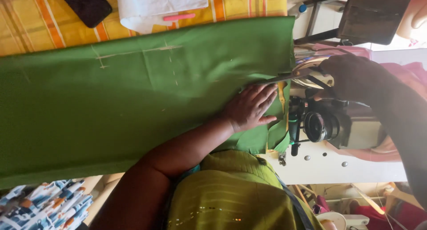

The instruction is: The person cuts a large piece of green fabric on a table using shears, following marked lines. After cutting, they fold the fabric and use a measuring tape to measure a section.

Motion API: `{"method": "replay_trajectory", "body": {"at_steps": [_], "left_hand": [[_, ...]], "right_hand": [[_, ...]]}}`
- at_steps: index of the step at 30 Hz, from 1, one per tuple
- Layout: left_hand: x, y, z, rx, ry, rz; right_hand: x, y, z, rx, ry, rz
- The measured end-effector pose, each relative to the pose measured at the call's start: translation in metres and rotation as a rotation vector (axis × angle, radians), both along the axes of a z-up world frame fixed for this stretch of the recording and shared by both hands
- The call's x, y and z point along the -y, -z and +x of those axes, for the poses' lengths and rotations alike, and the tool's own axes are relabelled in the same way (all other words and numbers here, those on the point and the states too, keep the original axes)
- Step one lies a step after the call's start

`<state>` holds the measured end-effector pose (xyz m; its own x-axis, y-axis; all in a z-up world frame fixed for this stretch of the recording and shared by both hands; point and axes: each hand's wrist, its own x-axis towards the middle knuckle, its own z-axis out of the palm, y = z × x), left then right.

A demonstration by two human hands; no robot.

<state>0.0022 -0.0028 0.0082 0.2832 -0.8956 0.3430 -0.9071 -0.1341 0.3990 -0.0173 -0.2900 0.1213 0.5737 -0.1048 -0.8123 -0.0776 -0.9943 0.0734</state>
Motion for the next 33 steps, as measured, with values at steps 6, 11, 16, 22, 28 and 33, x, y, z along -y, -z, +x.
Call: {"method": "replay_trajectory", "body": {"at_steps": [6,11,16,22,28,33], "left_hand": [[-0.002,0.011,-0.006,0.018,-0.017,0.075],[-0.002,0.014,-0.008,0.006,-0.034,0.04],[-0.001,0.02,-0.007,0.018,-0.026,0.045],[-0.001,0.02,-0.01,0.041,-0.038,0.062],[0.0,0.029,-0.012,0.067,-0.033,0.089],[0.0,0.02,-0.008,0.052,-0.049,0.02]], "right_hand": [[0.009,0.016,-0.013,-0.047,-0.029,-0.123],[0.033,0.053,-0.031,0.033,-0.229,-0.216],[-0.031,0.002,0.016,-0.087,-0.057,-0.035],[-0.035,0.024,0.013,0.0,-0.105,-0.017],[-0.054,0.011,0.026,-0.127,-0.043,0.008],[-0.086,-0.002,0.04,-0.129,0.048,0.112]]}}
